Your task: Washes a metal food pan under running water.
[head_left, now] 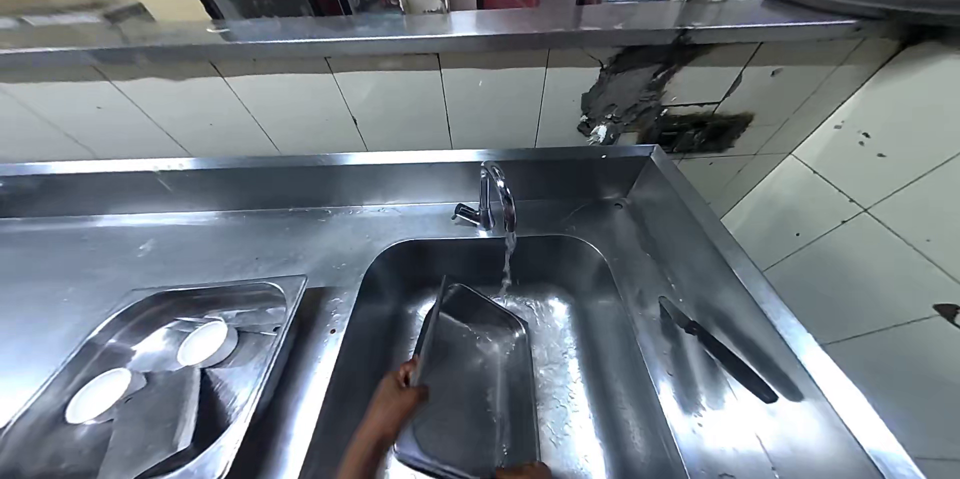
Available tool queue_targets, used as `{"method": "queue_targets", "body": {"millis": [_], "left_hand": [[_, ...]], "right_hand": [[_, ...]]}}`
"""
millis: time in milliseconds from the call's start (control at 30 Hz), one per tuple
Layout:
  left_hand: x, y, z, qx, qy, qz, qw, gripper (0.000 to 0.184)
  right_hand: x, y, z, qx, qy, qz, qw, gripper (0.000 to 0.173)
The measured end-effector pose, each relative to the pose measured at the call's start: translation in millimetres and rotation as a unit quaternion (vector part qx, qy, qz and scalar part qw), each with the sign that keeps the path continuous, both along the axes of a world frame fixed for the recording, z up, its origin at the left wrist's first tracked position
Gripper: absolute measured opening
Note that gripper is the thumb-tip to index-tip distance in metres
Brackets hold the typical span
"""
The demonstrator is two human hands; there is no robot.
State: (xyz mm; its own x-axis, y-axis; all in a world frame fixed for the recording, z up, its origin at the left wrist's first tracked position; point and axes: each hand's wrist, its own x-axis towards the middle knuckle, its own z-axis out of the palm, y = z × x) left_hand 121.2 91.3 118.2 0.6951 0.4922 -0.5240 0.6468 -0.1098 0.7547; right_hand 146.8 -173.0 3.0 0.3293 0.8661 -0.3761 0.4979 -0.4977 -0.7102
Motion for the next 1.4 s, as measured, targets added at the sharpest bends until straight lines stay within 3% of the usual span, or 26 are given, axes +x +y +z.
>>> {"method": "queue_targets", "body": {"millis": [67, 133, 233, 333, 400, 533, 567, 633, 700, 767, 833, 900, 967, 1033, 1100, 1233, 1400], "left_hand": [[15.6, 13.7, 12.0, -0.089, -0.028, 0.047, 0.995, 0.014], [23.8, 8.0, 21.0, -0.15, -0.089, 0.143, 0.974, 0.034], [18.4, -38.0, 5.2, -0.081, -0.147, 0.158, 0.973, 0.046], [8.3, -90.7, -18.5, -0.055, -0.092, 0.166, 0.98, 0.107], [13.3, -87.6, -27.9, -0.032, -0.039, 0.186, 0.981, 0.126], [8.3, -62.9, -22.4, -0.039, -0.065, 0.172, 0.982, 0.108], [5.4, -59.1, -17.5, -0.033, -0.071, 0.155, 0.985, 0.108], [-4.1, -55.1, -13.0, -0.003, -0.057, 0.114, 0.992, 0.111], [-9.0, -52.6, -7.7, 0.012, -0.047, 0.086, 0.995, 0.108], [-11.8, -48.8, -0.4, 0.01, -0.049, 0.085, 0.995, 0.102], [-10.6, -44.4, 0.7, 0.017, -0.06, 0.091, 0.994, 0.1], [-7.3, -37.6, -0.5, 0.023, -0.06, 0.1, 0.993, 0.099], [-4.5, -34.3, -2.0, 0.018, -0.05, 0.11, 0.992, 0.094], [-3.3, -32.3, -1.0, 0.007, -0.049, 0.126, 0.991, 0.088], [-6.6, -22.1, 4.5, 0.001, -0.05, 0.114, 0.992, 0.086], [2.0, 2.6, 25.3, 0.006, -0.027, 0.074, 0.997, 0.085], [16.4, 21.7, 29.3, -0.121, -0.124, 0.165, 0.971, 0.057]], "right_hand": [[5.6, 8.3, 34.8, 0.009, 0.025, -0.075, 0.997, 0.041], [18.5, 20.3, 62.5, 0.033, 0.056, -0.136, 0.989, 0.041], [37.8, 43.2, 96.3, 0.009, 0.109, -0.207, 0.972, 0.038], [29.4, 64.6, 115.7, -0.009, 0.119, -0.265, 0.957, 0.034], [9.8, 73.8, 117.9, 0.026, 0.125, -0.285, 0.95, 0.044], [-30.8, 83.2, 106.7, 0.093, 0.127, -0.232, 0.96, 0.077], [-37.3, 79.5, 99.5, 0.113, 0.106, -0.203, 0.967, 0.076], [-42.2, 58.2, 71.2, 0.137, 0.078, -0.108, 0.982, 0.059], [-25.3, 25.6, 29.2, 0.079, 0.089, -0.026, 0.993, 0.045], [2.2, -10.9, -17.3, -0.058, 0.08, 0.045, 0.994, 0.051], [19.6, -18.8, -41.3, -0.118, 0.056, 0.083, 0.988, 0.051], [11.8, 11.4, -7.6, -0.092, 0.078, 0.049, 0.992, 0.05], [-11.0, 56.7, 52.6, 0.028, 0.112, -0.012, 0.993, 0.039], [-28.9, 86.3, 88.7, 0.075, 0.1, -0.068, 0.99, 0.029], [-34.5, 72.8, 62.7, 0.115, 0.047, -0.079, 0.989, 0.03], [-1.1, 5.2, -1.0, -0.061, 0.062, -0.018, 0.996, 0.036], [2.3, 21.2, 49.4, 0.035, 0.152, -0.168, 0.973, 0.042]]}}
